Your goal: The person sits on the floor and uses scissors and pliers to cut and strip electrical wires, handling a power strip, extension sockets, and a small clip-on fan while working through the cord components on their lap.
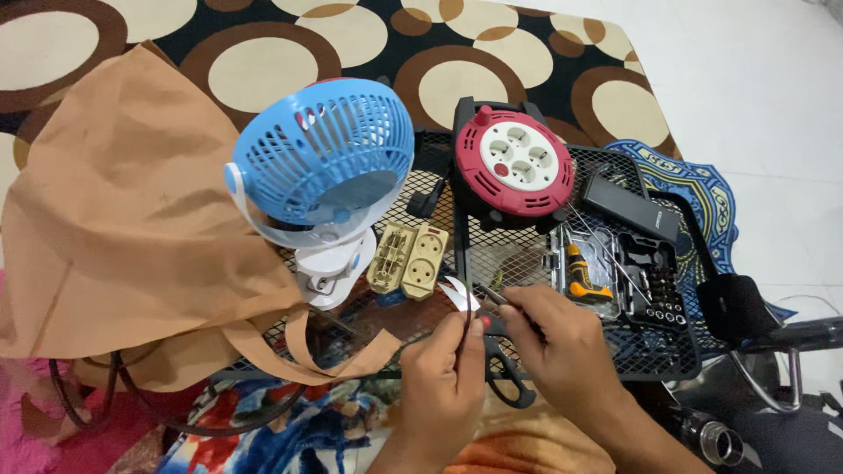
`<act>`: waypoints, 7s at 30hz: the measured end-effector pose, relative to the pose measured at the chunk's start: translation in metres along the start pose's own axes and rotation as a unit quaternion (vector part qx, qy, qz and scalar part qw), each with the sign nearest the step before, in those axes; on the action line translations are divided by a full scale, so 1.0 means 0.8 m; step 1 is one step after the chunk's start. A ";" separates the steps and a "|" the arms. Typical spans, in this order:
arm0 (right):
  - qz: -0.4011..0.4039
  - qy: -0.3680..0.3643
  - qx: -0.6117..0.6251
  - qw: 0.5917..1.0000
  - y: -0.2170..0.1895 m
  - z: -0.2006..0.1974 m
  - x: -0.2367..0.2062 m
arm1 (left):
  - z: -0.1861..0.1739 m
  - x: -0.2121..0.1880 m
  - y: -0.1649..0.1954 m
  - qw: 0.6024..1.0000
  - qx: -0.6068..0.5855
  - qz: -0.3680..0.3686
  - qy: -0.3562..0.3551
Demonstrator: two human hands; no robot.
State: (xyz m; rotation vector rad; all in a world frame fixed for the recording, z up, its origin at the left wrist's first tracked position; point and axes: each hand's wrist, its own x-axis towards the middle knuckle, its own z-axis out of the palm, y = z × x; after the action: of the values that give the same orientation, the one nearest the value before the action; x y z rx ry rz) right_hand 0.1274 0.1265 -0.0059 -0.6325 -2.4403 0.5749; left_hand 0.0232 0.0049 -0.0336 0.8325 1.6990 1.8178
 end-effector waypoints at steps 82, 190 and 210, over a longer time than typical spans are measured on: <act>0.055 -0.163 -0.198 0.965 0.017 0.006 -0.014 | -0.022 0.003 0.003 0.991 -0.088 -0.089 0.054; 0.324 -0.248 0.215 0.887 0.001 -0.035 -0.046 | -0.038 0.009 0.021 0.994 -0.018 -0.020 0.105; 0.304 -0.261 0.339 0.851 0.034 -0.040 -0.062 | -0.034 0.004 0.020 0.995 -0.068 -0.007 0.079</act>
State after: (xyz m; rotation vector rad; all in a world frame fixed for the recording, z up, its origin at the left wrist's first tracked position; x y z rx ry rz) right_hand 0.1919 0.1296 -0.0151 -1.0211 -2.1823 1.9789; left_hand 0.0020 -0.0129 -0.0185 0.6326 1.6478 2.0104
